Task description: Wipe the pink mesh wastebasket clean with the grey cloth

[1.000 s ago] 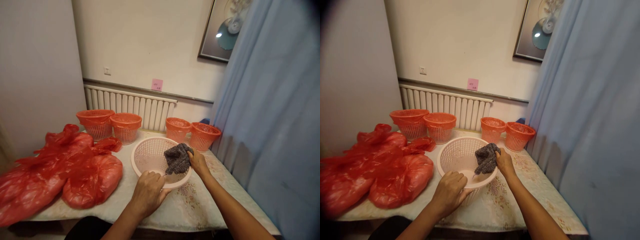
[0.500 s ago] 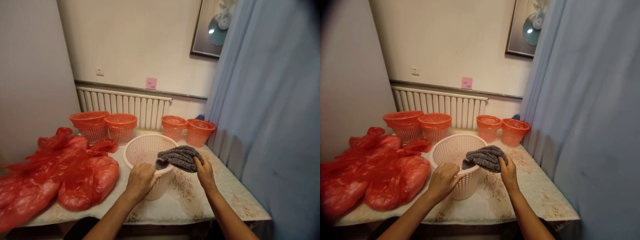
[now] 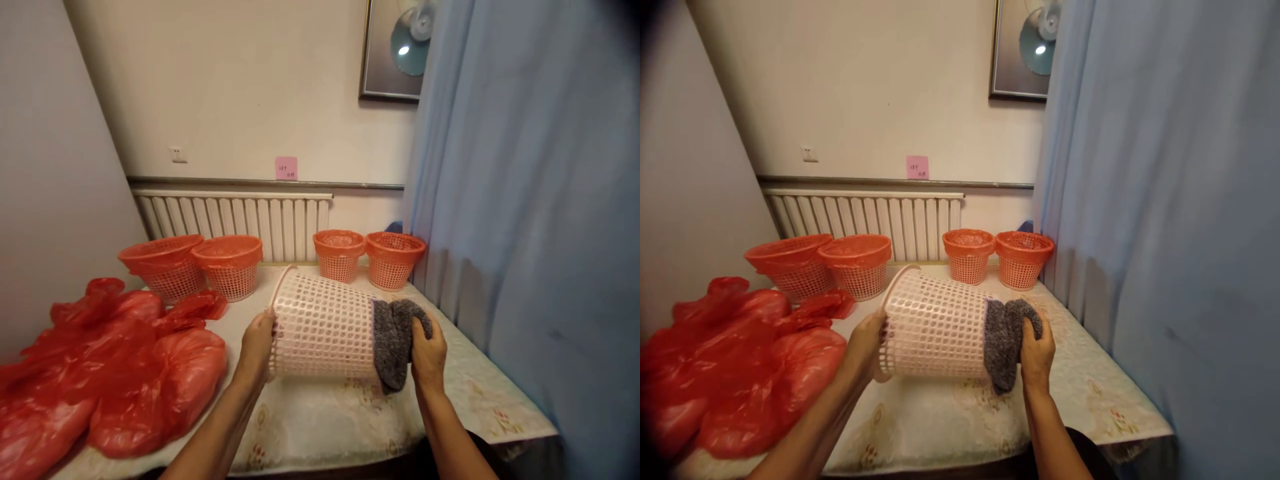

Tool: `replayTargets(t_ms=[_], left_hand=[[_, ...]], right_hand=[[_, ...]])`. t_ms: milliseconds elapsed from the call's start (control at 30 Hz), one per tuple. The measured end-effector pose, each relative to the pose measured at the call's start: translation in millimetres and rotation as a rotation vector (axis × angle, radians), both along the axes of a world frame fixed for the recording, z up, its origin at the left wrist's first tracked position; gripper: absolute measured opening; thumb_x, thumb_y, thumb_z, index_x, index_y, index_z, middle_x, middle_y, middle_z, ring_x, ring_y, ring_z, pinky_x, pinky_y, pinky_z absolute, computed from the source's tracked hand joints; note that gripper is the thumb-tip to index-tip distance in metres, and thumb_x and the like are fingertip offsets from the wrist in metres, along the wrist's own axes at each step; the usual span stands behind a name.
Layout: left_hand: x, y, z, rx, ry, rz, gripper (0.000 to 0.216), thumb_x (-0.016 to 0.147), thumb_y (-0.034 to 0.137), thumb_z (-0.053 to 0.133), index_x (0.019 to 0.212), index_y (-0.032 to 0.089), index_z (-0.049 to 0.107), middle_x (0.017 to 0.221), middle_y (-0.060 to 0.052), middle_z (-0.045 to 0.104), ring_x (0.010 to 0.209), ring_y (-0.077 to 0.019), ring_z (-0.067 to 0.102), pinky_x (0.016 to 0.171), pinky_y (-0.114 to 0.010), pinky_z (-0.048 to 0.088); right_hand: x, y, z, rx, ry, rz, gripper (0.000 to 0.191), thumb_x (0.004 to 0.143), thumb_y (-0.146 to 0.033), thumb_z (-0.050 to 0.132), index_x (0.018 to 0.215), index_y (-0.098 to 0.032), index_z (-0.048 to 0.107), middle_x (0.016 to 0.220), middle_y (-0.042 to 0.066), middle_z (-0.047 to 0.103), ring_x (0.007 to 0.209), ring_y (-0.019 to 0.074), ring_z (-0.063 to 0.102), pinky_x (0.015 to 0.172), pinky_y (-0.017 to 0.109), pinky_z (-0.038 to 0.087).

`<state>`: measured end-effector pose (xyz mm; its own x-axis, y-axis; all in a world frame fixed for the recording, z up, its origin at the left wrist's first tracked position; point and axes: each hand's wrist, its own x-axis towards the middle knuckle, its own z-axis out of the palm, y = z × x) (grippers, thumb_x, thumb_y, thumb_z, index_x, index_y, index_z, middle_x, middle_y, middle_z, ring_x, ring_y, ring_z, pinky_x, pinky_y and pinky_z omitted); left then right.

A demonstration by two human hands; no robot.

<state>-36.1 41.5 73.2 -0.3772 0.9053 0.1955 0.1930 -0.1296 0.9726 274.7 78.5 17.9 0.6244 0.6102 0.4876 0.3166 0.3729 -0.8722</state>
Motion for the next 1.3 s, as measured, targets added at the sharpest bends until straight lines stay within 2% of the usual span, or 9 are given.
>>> replayTargets(t_ms=[167,333,467,600,667,767,1033,1167,1300], left_hand=[[31.9,-11.7,-34.5,-0.039,-0.14,-0.124,0.042,0.081,0.058,0.042,0.082,0.018,0.055,0.066,0.002,0.059,0.06,-0.0167,0.055,0.058,-0.028,0.045],[56.1,-31.6,-49.6,-0.09,-0.093,-0.302,0.042,0.081,0.059,0.048,0.076,0.018,0.058,0.073,-0.001,0.064,0.07,-0.019,0.059,0.069,-0.029,0.047],[63.5,-40.1,-58.9,-0.055,-0.039,-0.353,0.045,0.085,0.058,0.044,0.091,0.017,0.062,0.093,-0.006,0.069,0.089,-0.0232,0.061,0.087,-0.033,0.046],[60.8,-41.5,-67.2,-0.056,-0.036,-0.427,0.046,0.088,0.055,0.04,0.097,0.016,0.063,0.105,-0.008,0.069,0.096,-0.0234,0.061,0.094,-0.035,0.044],[59.5,-41.4,-70.1,-0.044,-0.034,-0.44,0.046,0.089,0.054,0.039,0.098,0.016,0.063,0.107,-0.008,0.068,0.098,-0.0232,0.061,0.095,-0.035,0.043],[59.3,-41.0,-73.1,-0.03,-0.02,-0.426,0.046,0.088,0.054,0.041,0.1,0.016,0.064,0.107,-0.008,0.069,0.099,-0.0239,0.061,0.095,-0.036,0.044],[59.7,-39.2,-79.7,-0.016,-0.001,-0.392,0.046,0.089,0.054,0.04,0.103,0.017,0.063,0.104,-0.008,0.069,0.097,-0.0244,0.061,0.092,-0.035,0.045],[59.9,-37.4,-83.3,-0.011,-0.001,-0.414,0.045,0.09,0.053,0.038,0.105,0.017,0.062,0.109,-0.008,0.068,0.101,-0.0243,0.06,0.095,-0.037,0.043],[62.5,-35.0,-87.1,0.011,-0.011,-0.44,0.047,0.091,0.053,0.036,0.107,0.016,0.06,0.108,-0.009,0.068,0.104,-0.0242,0.06,0.1,-0.04,0.041]], right_hand=[[-2.8,3.1,0.1,0.012,0.014,-0.027,0.042,0.077,-0.038,0.055,0.113,-0.017,0.06,0.116,0.01,0.063,0.107,0.0231,0.056,0.099,0.038,0.039],[-9.8,-2.5,3.9,0.051,-0.042,-0.119,0.042,0.078,-0.039,0.055,0.112,-0.016,0.059,0.114,0.011,0.063,0.105,0.0236,0.057,0.096,0.038,0.041],[-23.2,-2.9,-5.0,-0.054,-0.24,0.047,0.043,0.079,-0.041,0.055,0.115,-0.017,0.058,0.115,0.011,0.064,0.108,0.0245,0.057,0.096,0.04,0.042],[-29.4,-3.5,-14.1,-0.176,-0.635,0.212,0.051,0.08,-0.038,0.055,0.128,-0.02,0.051,0.133,0.011,0.053,0.13,0.0291,0.039,0.107,0.049,0.029],[-27.7,-5.2,-16.0,-0.204,-0.725,0.242,0.055,0.083,-0.035,0.052,0.135,-0.021,0.043,0.14,0.009,0.046,0.135,0.0287,0.033,0.108,0.051,0.027],[-22.1,-7.5,-16.1,-0.203,-0.816,0.277,0.056,0.084,-0.027,0.048,0.139,-0.022,0.038,0.142,0.008,0.043,0.134,0.0261,0.035,0.108,0.048,0.029],[-19.1,-4.9,-9.7,-0.083,-0.875,0.2,0.047,0.082,-0.017,0.05,0.128,-0.024,0.048,0.125,0.005,0.057,0.114,0.0241,0.048,0.1,0.043,0.038],[-43.2,-10.2,-6.1,-0.073,-0.838,0.132,0.043,0.082,-0.017,0.049,0.125,-0.021,0.049,0.117,0.009,0.057,0.11,0.0258,0.048,0.098,0.045,0.04],[-93.6,-31.7,-7.6,-0.014,-0.828,0.221,0.051,0.078,-0.015,0.051,0.128,-0.018,0.045,0.116,0.012,0.054,0.111,0.0277,0.047,0.097,0.045,0.041]])
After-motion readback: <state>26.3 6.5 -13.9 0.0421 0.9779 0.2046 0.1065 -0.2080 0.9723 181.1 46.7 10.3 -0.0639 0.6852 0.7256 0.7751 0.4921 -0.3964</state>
